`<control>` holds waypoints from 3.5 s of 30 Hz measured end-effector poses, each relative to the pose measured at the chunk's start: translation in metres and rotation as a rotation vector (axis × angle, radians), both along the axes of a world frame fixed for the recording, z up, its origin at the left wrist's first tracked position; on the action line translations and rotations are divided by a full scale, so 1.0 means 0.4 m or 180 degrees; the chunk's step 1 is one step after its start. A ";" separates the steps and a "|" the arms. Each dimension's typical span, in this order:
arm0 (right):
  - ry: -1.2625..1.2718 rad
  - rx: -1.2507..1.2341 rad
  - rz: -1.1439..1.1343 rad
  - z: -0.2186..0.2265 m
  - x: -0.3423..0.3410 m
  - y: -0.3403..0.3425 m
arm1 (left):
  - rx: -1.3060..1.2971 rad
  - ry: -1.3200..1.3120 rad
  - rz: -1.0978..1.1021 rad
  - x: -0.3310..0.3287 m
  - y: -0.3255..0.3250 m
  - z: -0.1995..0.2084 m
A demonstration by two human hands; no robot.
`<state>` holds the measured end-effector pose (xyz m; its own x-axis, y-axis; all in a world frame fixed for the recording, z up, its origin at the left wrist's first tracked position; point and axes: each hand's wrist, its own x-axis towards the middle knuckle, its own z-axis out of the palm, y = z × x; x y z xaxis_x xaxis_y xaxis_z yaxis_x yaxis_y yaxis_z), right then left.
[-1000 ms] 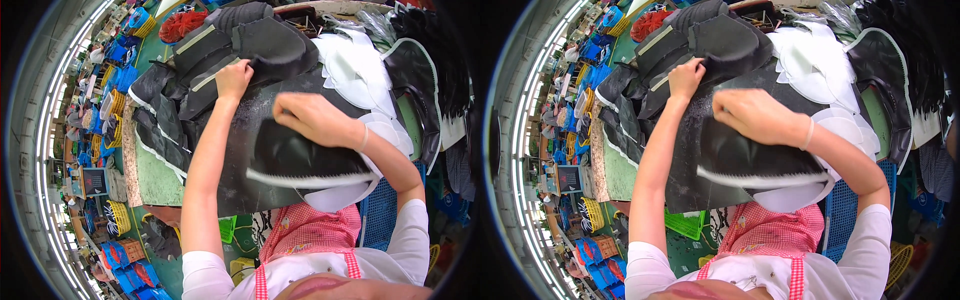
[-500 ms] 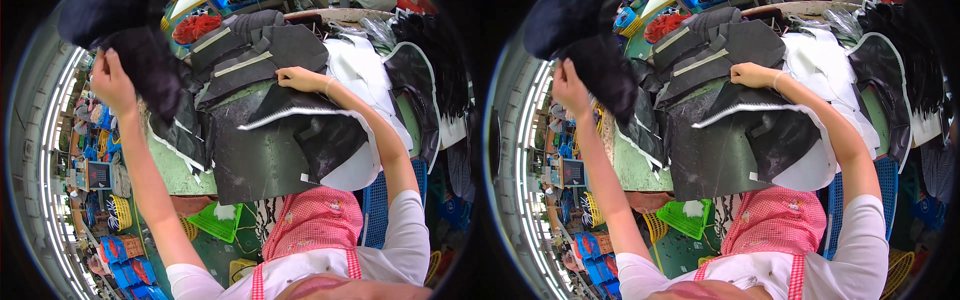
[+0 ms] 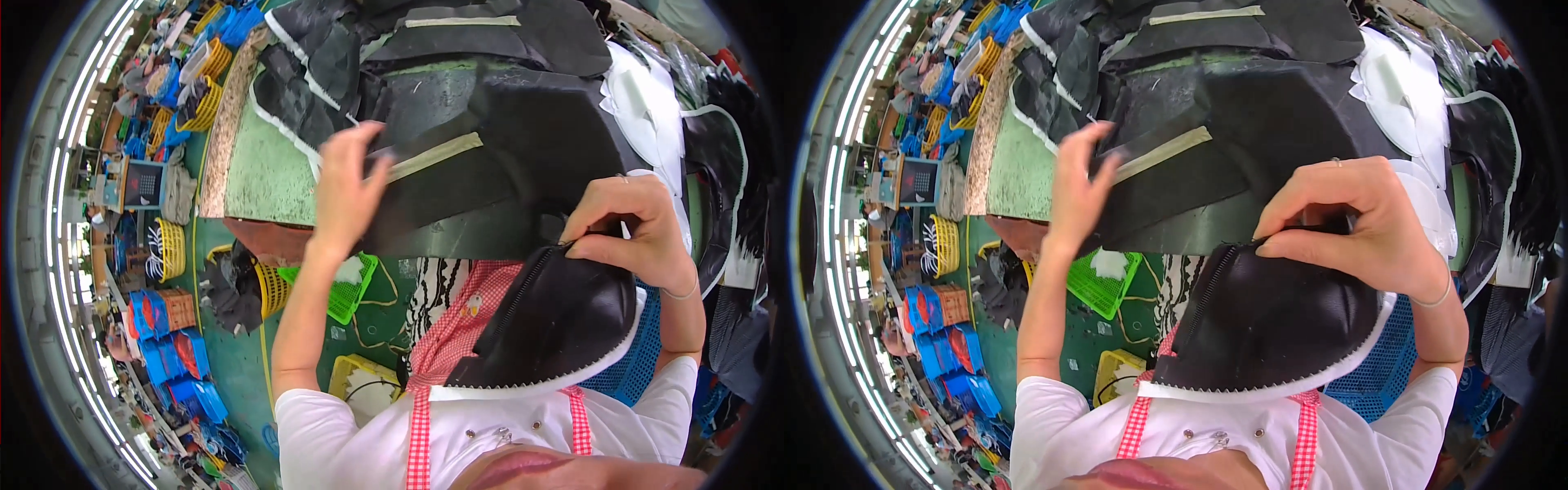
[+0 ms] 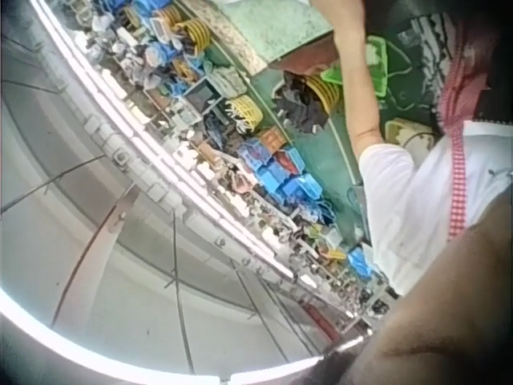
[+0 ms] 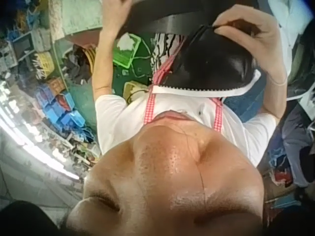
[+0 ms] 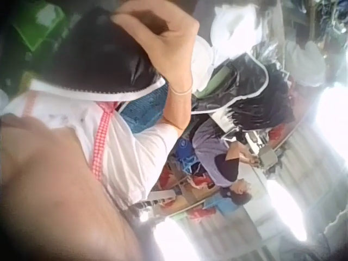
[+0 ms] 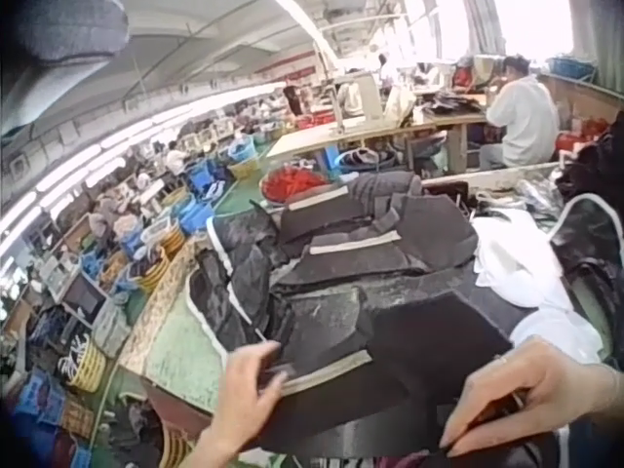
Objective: Assembling black leather boots by manually attaching inner linings and structural components.
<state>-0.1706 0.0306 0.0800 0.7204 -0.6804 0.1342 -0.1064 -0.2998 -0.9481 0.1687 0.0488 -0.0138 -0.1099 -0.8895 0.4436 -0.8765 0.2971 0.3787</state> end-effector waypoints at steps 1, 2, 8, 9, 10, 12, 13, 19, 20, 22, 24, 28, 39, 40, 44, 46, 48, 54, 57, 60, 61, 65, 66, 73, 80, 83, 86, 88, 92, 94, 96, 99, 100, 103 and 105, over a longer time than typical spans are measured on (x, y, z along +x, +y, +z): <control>0.0005 0.0033 0.0050 0.002 0.009 0.005 | -0.0043 -0.0302 0.0766 0.041 0.010 -0.014; 0.0008 -0.0019 0.0059 0.006 0.022 0.010 | 0.0535 -0.0289 0.1160 0.087 0.016 -0.028; 0.0241 0.0025 0.0018 0.012 0.103 0.032 | 0.1393 0.0685 0.0890 0.092 0.044 -0.078; 0.0228 0.0095 -0.0029 0.011 0.107 0.036 | 0.1424 0.0573 0.1080 0.071 0.053 -0.063; 0.0214 0.0162 -0.0075 0.011 0.111 0.038 | 0.1453 0.0458 0.1270 0.061 0.060 -0.057; 0.0273 0.0167 -0.0020 0.016 0.121 0.037 | 0.1161 0.0285 0.1027 0.064 0.068 -0.079; 0.0309 0.0163 0.0036 0.016 0.128 0.036 | 0.1052 0.1042 0.0805 0.061 0.070 -0.078; -0.0069 0.0100 0.0005 0.028 0.178 0.037 | 0.1149 0.3506 -0.0296 -0.026 0.103 0.066; -0.0061 0.0085 -0.0010 0.028 0.188 0.032 | 0.1323 0.3632 -0.0391 -0.040 0.113 0.086; -0.0176 -0.0352 -0.0033 0.033 0.203 0.028 | 0.1466 0.3714 -0.0562 -0.072 0.126 0.127; -0.0108 -0.0411 -0.0076 0.040 0.209 0.018 | 0.1798 0.3461 -0.0688 -0.074 0.131 0.157; -0.0101 -0.0918 -0.0219 0.042 0.209 0.006 | 0.1624 0.3765 -0.0902 -0.095 0.128 0.166; -0.0232 -0.0611 -0.0378 0.012 0.195 0.002 | 0.2197 0.3628 -0.0853 -0.100 0.107 0.193; -0.0237 -0.0607 -0.0379 0.008 0.195 0.001 | 0.2201 0.3624 -0.0849 -0.103 0.107 0.194; -0.0223 -0.0714 -0.0375 0.003 0.197 -0.002 | 0.2044 0.3823 -0.0984 -0.089 0.113 0.186; -0.0178 -0.0821 -0.0405 0.000 0.198 0.000 | 0.1966 0.3774 -0.1243 -0.093 0.115 0.185; -0.0089 -0.1556 -0.0598 -0.013 0.205 0.001 | 0.1581 0.3316 -0.0862 -0.117 0.122 0.200; 0.0797 -0.0716 -0.0418 0.008 0.110 0.002 | 0.1022 0.3333 -0.0764 -0.073 0.143 0.214; 0.0365 -0.1370 -0.0401 0.051 0.093 0.015 | 0.0946 0.3642 -0.0898 -0.082 0.147 0.226; 0.0056 -0.2001 -0.0352 0.055 0.101 0.007 | 0.1017 0.3799 -0.1140 -0.074 0.145 0.236; 0.0138 -0.1946 -0.0140 0.061 0.092 -0.005 | 0.1085 0.3780 -0.0973 -0.078 0.150 0.244; -0.0182 -0.1801 0.0131 0.044 0.088 -0.043 | 0.1316 0.3753 -0.0883 -0.074 0.145 0.247; -0.0202 -0.1811 0.0128 0.046 0.089 -0.041 | 0.1309 0.3733 -0.0882 -0.071 0.149 0.249; -0.0186 -0.1264 0.0348 0.059 0.084 -0.031 | 0.1275 0.3615 -0.1035 -0.051 0.152 0.238; -0.0423 -0.0988 0.0256 0.036 0.101 -0.014 | 0.1301 0.2254 -0.1500 -0.065 0.106 0.335; -0.0451 -0.1045 0.0217 0.037 0.108 -0.006 | 0.0730 0.0139 -0.2039 -0.141 0.065 0.379; -0.0725 -0.1009 0.0167 0.052 0.104 0.004 | 0.0896 0.0768 -0.2419 -0.120 0.067 0.365; 0.0101 -0.0930 0.0476 0.069 0.079 -0.013 | 0.1067 0.0581 -0.2368 -0.096 0.079 0.371; 0.0147 -0.1173 0.0570 0.067 0.030 -0.039 | 0.1263 0.1255 -0.2407 -0.056 0.075 0.346; 0.0082 -0.1072 0.0651 0.069 0.029 -0.041 | 0.1309 0.1419 -0.2558 -0.045 0.070 0.339; 0.0021 -0.0974 0.0724 0.071 0.027 -0.044 | 0.1355 0.1582 -0.2718 -0.042 0.063 0.338; -0.0003 -0.0715 0.0898 0.062 0.023 -0.050 | 0.1303 0.1328 -0.2912 -0.046 0.049 0.336; -0.0033 -0.0456 0.0929 0.051 0.022 -0.052 | 0.1208 0.1363 -0.2965 -0.048 0.046 0.332; -0.0088 0.0013 0.1034 0.047 0.031 -0.051 | 0.1109 0.1455 -0.3012 -0.047 0.045 0.329; -0.0109 0.0219 0.1118 0.043 0.037 -0.048 | 0.1099 0.1513 -0.2998 -0.047 0.038 0.336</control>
